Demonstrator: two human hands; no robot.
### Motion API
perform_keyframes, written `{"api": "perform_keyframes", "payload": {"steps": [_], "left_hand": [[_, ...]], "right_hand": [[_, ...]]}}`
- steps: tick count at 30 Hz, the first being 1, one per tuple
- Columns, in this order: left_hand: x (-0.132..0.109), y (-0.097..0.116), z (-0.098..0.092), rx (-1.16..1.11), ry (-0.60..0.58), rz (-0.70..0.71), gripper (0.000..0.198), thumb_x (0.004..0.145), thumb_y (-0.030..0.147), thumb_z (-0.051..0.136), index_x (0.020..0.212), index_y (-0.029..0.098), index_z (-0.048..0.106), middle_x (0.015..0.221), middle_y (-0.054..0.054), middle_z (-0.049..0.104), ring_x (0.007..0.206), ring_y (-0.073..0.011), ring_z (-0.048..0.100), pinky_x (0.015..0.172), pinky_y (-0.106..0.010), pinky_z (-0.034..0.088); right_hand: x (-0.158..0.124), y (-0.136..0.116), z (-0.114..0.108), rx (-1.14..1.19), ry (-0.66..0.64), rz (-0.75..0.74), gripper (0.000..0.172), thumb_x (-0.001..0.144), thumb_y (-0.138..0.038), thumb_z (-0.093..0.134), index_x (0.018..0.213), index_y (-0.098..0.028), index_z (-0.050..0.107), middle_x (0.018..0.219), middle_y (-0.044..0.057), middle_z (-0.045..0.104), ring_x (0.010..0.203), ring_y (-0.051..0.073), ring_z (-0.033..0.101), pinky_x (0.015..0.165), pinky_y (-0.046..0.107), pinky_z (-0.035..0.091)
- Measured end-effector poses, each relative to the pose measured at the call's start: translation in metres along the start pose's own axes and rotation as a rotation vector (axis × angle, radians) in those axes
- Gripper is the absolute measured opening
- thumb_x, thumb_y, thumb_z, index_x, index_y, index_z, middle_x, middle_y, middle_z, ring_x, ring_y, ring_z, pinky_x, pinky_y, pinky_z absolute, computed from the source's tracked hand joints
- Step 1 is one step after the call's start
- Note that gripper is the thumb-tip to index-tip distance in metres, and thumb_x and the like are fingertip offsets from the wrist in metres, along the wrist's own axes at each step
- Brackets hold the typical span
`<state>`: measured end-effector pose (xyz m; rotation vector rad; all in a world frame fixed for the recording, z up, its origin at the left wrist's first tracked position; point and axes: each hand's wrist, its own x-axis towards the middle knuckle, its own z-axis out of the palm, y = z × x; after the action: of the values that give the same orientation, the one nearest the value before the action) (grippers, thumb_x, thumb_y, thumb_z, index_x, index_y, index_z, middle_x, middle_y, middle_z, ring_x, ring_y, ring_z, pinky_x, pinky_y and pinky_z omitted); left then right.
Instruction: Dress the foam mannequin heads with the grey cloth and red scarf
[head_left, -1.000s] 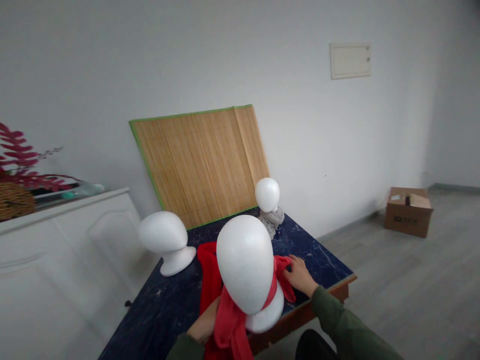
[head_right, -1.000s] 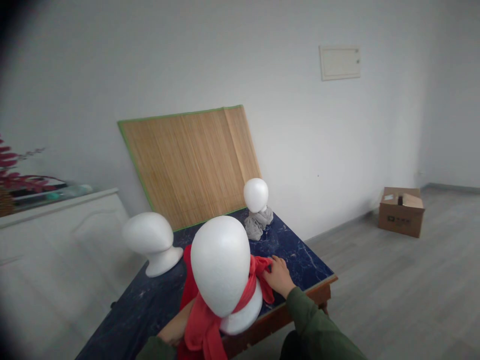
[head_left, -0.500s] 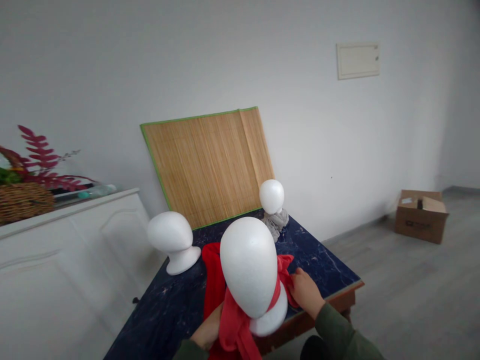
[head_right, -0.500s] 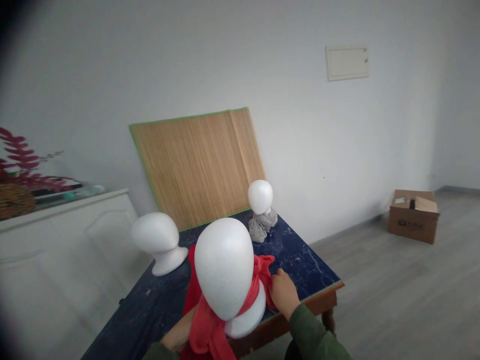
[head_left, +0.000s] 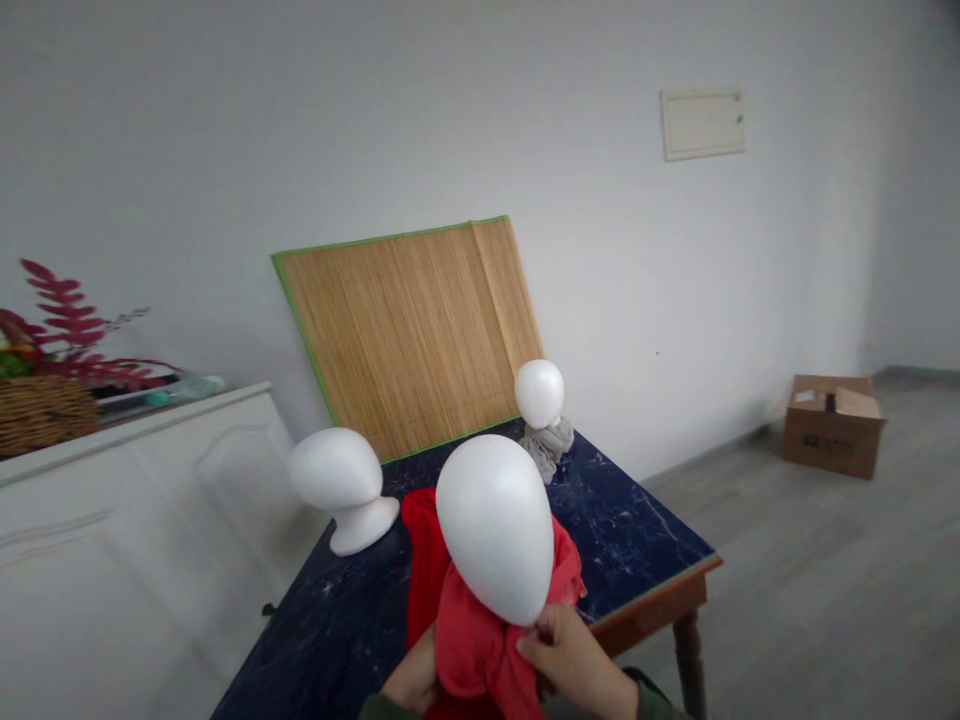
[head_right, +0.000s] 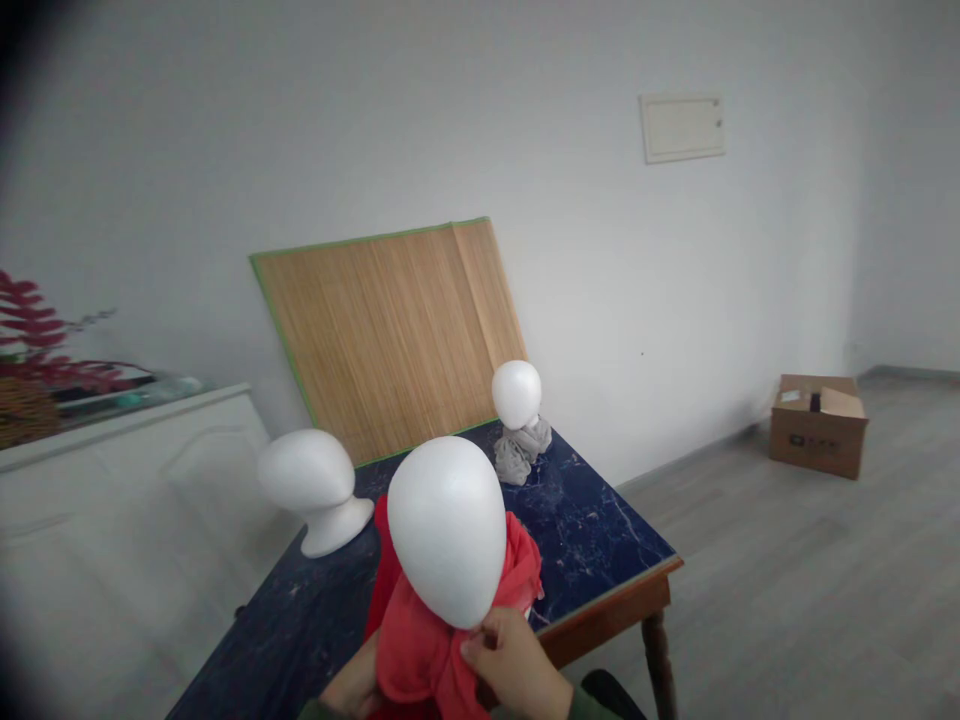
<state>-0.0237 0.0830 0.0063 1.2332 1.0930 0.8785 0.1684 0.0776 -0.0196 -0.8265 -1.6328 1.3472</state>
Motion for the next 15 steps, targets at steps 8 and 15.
{"api": "perform_keyframes", "payload": {"steps": [8,15], "left_hand": [[-0.014,0.025,0.019,0.040,-0.002,0.027,0.036,0.069,0.032,0.057,0.100,0.015,0.063,0.101,-0.006,0.067,0.108,-0.0267,0.051,0.102,-0.039,0.029],[-0.003,0.040,0.040,0.267,0.025,0.204,0.040,0.073,0.031,0.050,0.109,0.014,0.056,0.114,-0.005,0.060,0.108,-0.0272,0.050,0.098,-0.036,0.034]], "right_hand": [[0.002,-0.006,0.036,-0.264,0.124,-0.236,0.025,0.073,-0.009,0.036,0.074,-0.014,0.061,0.079,0.007,0.062,0.080,0.017,0.056,0.074,0.026,0.041],[-0.006,-0.007,0.039,-0.373,0.084,-0.184,0.037,0.058,-0.018,0.059,0.095,-0.013,0.058,0.099,0.009,0.058,0.092,0.020,0.052,0.084,0.028,0.038]]}}
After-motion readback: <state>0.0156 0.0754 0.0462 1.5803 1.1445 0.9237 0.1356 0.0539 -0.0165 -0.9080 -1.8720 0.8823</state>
